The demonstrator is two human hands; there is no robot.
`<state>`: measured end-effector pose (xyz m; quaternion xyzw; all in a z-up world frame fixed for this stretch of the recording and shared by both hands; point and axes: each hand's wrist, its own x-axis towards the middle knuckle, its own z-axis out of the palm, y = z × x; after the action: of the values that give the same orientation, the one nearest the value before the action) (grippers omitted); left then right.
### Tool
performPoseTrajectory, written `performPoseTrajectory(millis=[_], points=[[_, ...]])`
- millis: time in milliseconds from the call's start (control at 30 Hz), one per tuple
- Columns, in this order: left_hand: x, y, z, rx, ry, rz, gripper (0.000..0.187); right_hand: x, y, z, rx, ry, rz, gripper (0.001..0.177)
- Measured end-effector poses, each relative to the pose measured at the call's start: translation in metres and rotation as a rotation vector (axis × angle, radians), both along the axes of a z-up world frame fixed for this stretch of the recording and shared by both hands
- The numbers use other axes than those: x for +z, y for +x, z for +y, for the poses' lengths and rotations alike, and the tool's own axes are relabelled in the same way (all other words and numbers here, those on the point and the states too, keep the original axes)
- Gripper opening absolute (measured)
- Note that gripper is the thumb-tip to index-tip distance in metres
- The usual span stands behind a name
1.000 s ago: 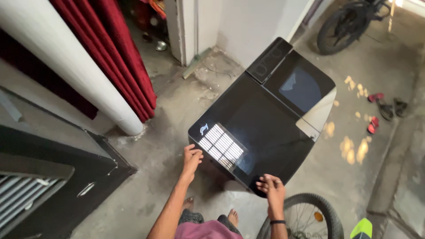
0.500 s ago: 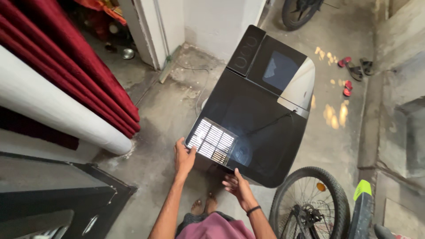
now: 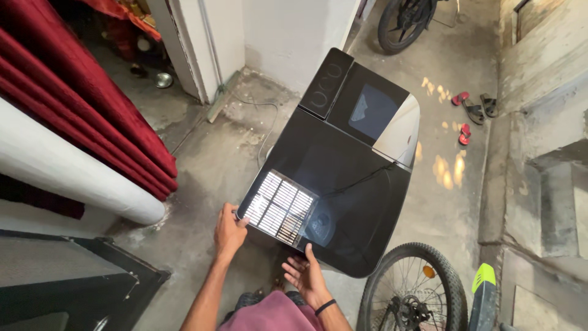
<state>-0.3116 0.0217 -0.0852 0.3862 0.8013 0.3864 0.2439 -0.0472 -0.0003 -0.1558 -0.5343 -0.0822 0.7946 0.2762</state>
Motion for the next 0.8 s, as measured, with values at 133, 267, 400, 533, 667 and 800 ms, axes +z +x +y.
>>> performPoseTrajectory(millis=[133,267,400,533,667,800], points=[[0.006,-0.008,0.002,-0.057,-0.032,0.027,0.043,0.006,-0.006,-0.003,-0.031,-0.032,0.007,0.117],[0.014,-0.017,0.009,-0.126,-0.152,0.064,0.045,0.008,-0.012,-0.003,-0.056,-0.052,0.018,0.119],[0.023,-0.025,0.012,-0.221,-0.227,0.101,0.048,0.007,-0.017,-0.004,-0.088,-0.045,0.014,0.122],[0.027,-0.026,0.015,-0.331,-0.098,0.265,0.063,0.003,-0.028,-0.005,-0.175,-0.054,-0.006,0.124],[0.018,-0.027,0.025,-0.590,-0.044,0.395,0.095,-0.004,-0.048,-0.008,-0.316,-0.042,-0.036,0.124],[0.009,-0.043,0.036,-0.713,-0.062,0.390,0.090,-0.014,-0.062,-0.009,-0.446,0.011,-0.048,0.122]])
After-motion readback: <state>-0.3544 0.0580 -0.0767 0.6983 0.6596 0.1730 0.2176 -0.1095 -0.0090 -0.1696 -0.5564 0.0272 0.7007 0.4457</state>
